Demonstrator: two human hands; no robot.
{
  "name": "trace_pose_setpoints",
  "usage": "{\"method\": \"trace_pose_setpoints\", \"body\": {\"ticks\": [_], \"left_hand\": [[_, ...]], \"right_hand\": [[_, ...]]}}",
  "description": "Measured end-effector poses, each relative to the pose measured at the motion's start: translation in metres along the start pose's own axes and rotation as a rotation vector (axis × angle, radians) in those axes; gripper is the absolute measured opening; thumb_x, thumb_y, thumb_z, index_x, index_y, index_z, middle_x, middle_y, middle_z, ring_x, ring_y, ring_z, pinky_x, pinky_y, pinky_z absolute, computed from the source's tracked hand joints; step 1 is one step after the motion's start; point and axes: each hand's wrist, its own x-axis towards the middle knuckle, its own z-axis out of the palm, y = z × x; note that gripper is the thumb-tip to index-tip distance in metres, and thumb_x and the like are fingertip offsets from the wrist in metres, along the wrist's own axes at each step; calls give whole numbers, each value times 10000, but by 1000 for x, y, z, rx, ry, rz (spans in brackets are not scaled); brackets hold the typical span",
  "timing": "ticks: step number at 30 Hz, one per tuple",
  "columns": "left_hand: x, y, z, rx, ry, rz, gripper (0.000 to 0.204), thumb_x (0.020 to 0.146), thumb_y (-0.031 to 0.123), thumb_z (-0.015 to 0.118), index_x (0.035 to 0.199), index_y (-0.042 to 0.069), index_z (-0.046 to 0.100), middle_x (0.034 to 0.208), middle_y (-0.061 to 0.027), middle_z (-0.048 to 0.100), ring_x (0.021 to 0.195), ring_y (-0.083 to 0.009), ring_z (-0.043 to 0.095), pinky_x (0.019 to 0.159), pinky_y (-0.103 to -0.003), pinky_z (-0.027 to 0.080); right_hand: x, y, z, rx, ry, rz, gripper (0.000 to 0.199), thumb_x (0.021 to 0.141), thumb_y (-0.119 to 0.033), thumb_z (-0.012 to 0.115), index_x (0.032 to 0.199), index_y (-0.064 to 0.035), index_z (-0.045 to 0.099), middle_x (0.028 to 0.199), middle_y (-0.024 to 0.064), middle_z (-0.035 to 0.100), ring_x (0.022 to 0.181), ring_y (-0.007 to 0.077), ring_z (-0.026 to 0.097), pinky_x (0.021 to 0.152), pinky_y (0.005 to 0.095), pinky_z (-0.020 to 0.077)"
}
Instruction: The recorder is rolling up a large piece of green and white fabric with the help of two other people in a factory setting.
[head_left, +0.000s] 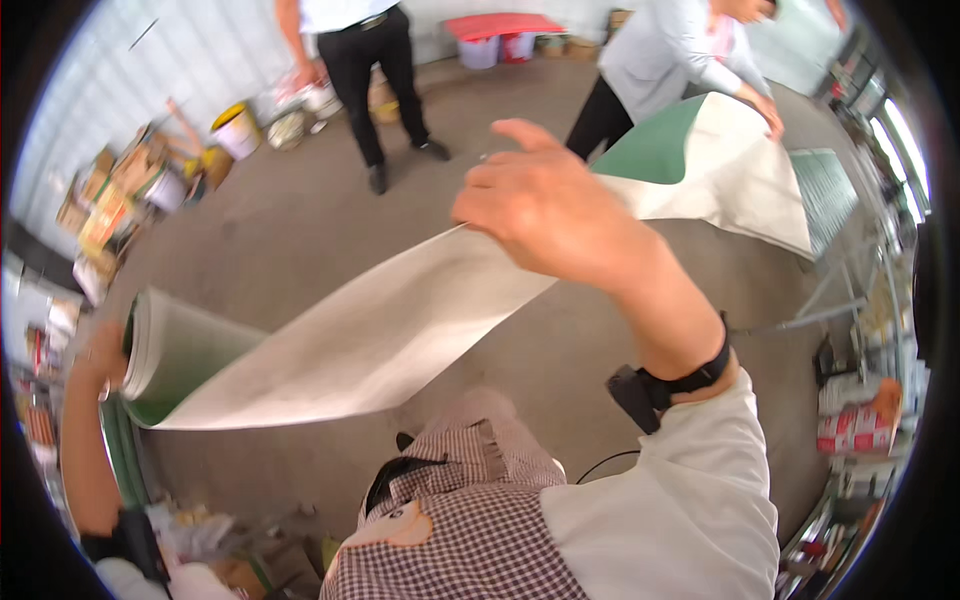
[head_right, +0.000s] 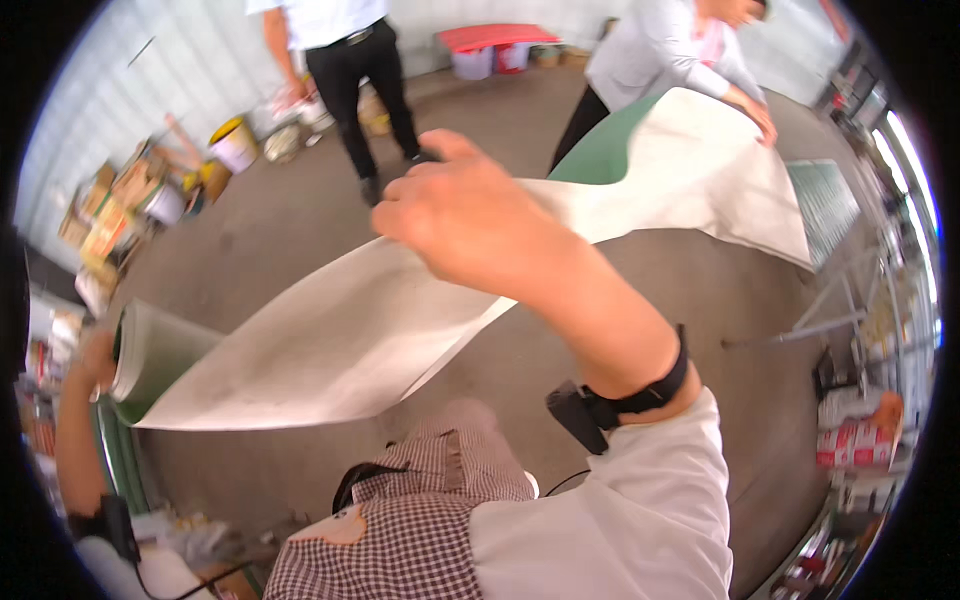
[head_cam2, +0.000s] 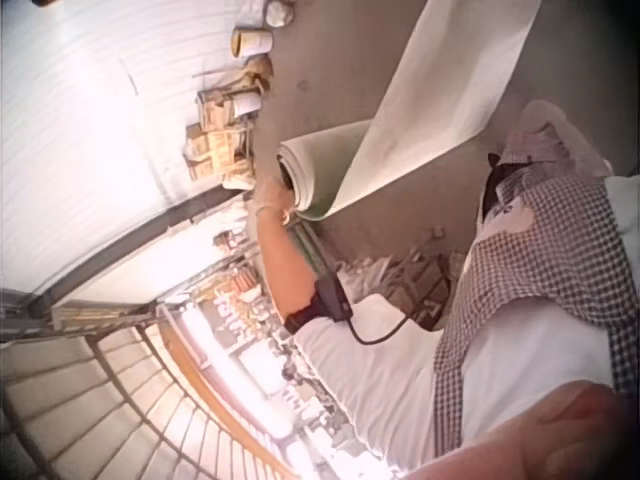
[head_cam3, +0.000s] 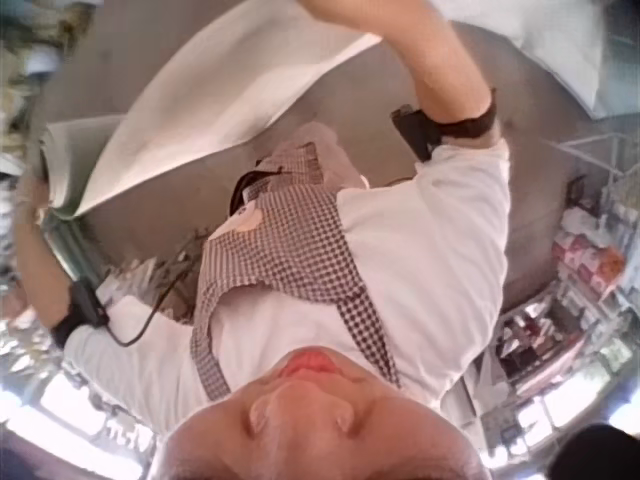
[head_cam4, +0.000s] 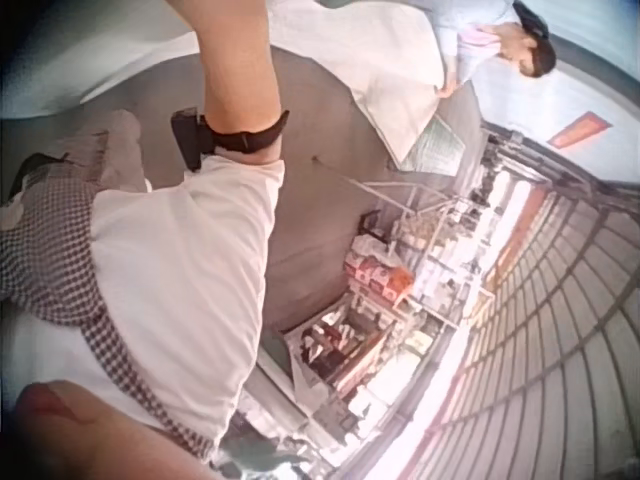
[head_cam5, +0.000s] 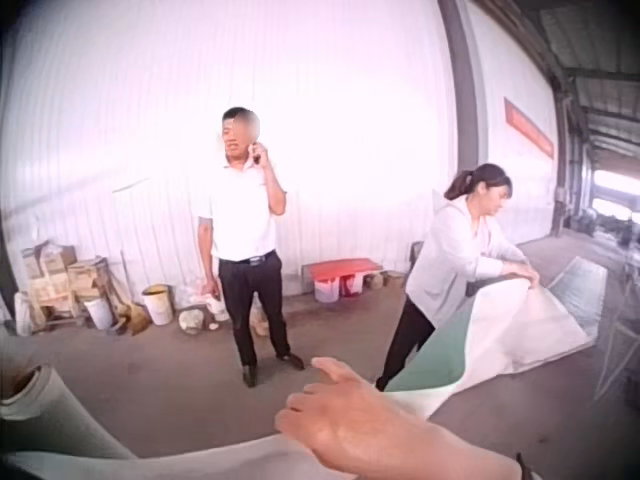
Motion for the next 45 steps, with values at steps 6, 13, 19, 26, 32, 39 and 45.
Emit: {"method": "trace_pose_setpoints", "body": {"ticks": [6, 13, 19, 26, 32, 39, 45], "left_hand": [[-4, -3, -24, -306, 340, 419, 850, 605, -116, 611, 1421, 81, 479, 1466, -213, 466, 1371, -380, 436, 1143, -383, 353], [-21, 24, -18, -251, 54, 66, 683, 721, -101, 553, 1382, 62, 499, 1367, -205, 530, 1241, -336, 501, 1070, -353, 384], [-5, 11, -33, -202, 149, 247, 525, 793, -100, 493, 1262, 70, 658, 1211, -186, 663, 1064, -297, 627, 967, -335, 471], [-43, 124, -90, -451, 219, 448, 491, 832, -106, 417, 1210, 51, 690, 1203, -182, 675, 1044, -293, 640, 965, -337, 481], [-43, 112, -90, -408, 123, 336, 468, 845, -97, 428, 1206, 44, 691, 1211, -187, 673, 1066, -302, 638, 984, -344, 472], [-26, 73, -86, -436, 163, 617, 404, 894, -28, 506, 1262, 41, 658, 1350, -191, 599, 1206, -337, 581, 1055, -371, 440], [33, 41, -44, -294, -119, 56, 677, 896, 195, 693, 1495, 66, 406, 1537, -181, 404, 1392, -382, 399, 1150, -452, 348]], "right_hand": [[21, -19, 16, -57, 232, -88, 62, 734, -112, 599, 690, -134, 561, 726, 24, 582, 734, 209, 617, 938, 429, 458], [28, -11, 57, -118, 1, 72, 70, 806, -134, 617, 816, -188, 661, 794, -1, 632, 842, 185, 643, 981, 402, 369], [23, 5, 36, -57, -105, 125, 30, 780, -156, 649, 794, -165, 674, 790, 22, 654, 818, 221, 659, 960, 457, 360], [34, -31, 79, 9, -23, -20, 68, 732, -151, 670, 714, -94, 637, 737, 62, 644, 724, 264, 662, 710, 370, 432], [31, -16, 80, 154, 93, 17, 74, 775, -140, 658, 748, -77, 632, 769, 73, 642, 767, 264, 655, 786, 402, 447], [56, -34, 39, 209, 98, -127, 61, 783, -123, 639, 747, -73, 638, 789, 76, 648, 804, 277, 651, 891, 414, 426], [78, -31, 92, 74, -7, 49, 55, 797, -154, 641, 776, -104, 653, 817, 68, 657, 821, 260, 655, 921, 410, 412]]}}
